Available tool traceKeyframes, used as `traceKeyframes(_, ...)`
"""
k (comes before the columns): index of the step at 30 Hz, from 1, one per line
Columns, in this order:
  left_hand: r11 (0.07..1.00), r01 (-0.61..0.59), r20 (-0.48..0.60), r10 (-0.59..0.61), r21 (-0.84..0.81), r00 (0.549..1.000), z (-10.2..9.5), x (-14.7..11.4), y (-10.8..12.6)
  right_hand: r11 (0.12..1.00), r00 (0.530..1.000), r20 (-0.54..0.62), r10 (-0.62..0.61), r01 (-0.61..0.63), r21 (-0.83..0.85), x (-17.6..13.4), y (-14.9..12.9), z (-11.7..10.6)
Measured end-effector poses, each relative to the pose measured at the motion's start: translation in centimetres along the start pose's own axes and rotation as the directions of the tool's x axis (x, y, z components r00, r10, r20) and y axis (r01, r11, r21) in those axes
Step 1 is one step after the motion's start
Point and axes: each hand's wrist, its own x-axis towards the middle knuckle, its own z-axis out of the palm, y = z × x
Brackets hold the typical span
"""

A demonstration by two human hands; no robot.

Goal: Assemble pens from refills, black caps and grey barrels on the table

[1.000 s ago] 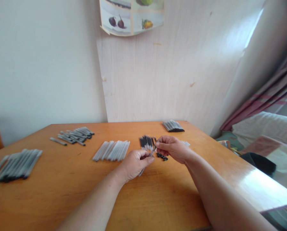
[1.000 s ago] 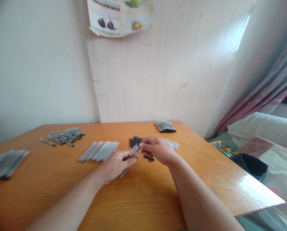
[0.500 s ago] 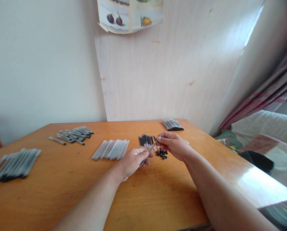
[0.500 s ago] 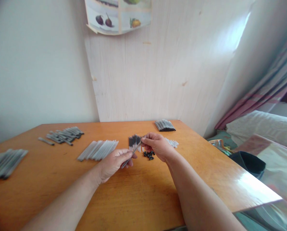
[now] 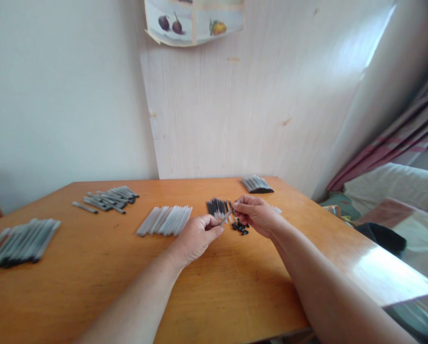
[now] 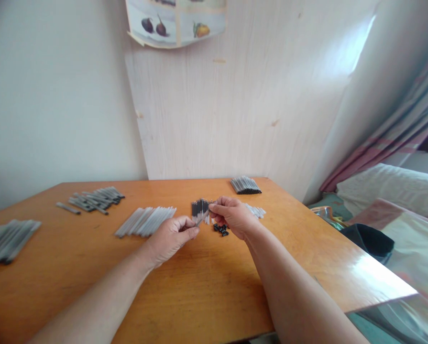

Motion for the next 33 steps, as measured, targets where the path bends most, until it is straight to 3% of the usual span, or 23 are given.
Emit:
traceKeyframes(9,0.991,-0.045,-0.061,0.053,0.125,0.997,0.3,0.4,-0.9,1.000,1.000,-0.018,0.007,-0.007,-0.027,0.1,0.2,0.1)
traceKeyframes(14,0.998,-0.043,-0.060,0.045,0.047,0.997,0.4,0.5,-1.0,0.999,1.000,-0.009,-0.011,0.011,-0.053,0.2,0.0,-0.1)
traceKeyframes(16,0.999,-0.038,-0.061,0.037,-0.012,0.997,0.3,0.5,-0.8,0.995,0.997,-0.064,-0.048,0.042,-0.090,0.3,-0.2,-0.8)
traceKeyframes(19,0.998,-0.023,-0.095,0.017,-0.065,0.995,0.1,0.4,-0.5,0.979,0.962,-0.247,-0.116,0.069,-0.191,0.6,-0.4,-2.5)
traceKeyframes(22,0.995,0.007,-0.136,-0.020,-0.099,0.990,0.0,0.4,-0.4,0.943,0.922,-0.370,-0.116,-0.015,-0.333,1.1,-0.3,-4.5)
traceKeyframes(24,0.993,0.018,-0.150,-0.036,-0.120,0.988,0.0,0.4,-0.4,0.868,0.897,-0.424,-0.126,-0.107,-0.485,1.5,0.1,-5.7)
traceKeyframes(26,0.991,0.031,-0.156,-0.051,-0.130,0.986,-0.1,0.4,-0.5,0.735,0.878,-0.452,-0.160,-0.200,-0.648,1.8,0.4,-6.5)
traceKeyframes(29,0.990,0.039,-0.163,-0.061,-0.138,0.985,-0.2,0.5,-0.6,0.533,0.892,-0.432,-0.137,-0.301,-0.791,2.1,1.0,-7.4)
traceKeyframes(33,0.989,0.022,-0.176,-0.048,-0.144,0.983,-0.3,0.5,-0.7,0.331,0.905,-0.422,-0.048,-0.384,-0.862,2.3,1.5,-8.1)
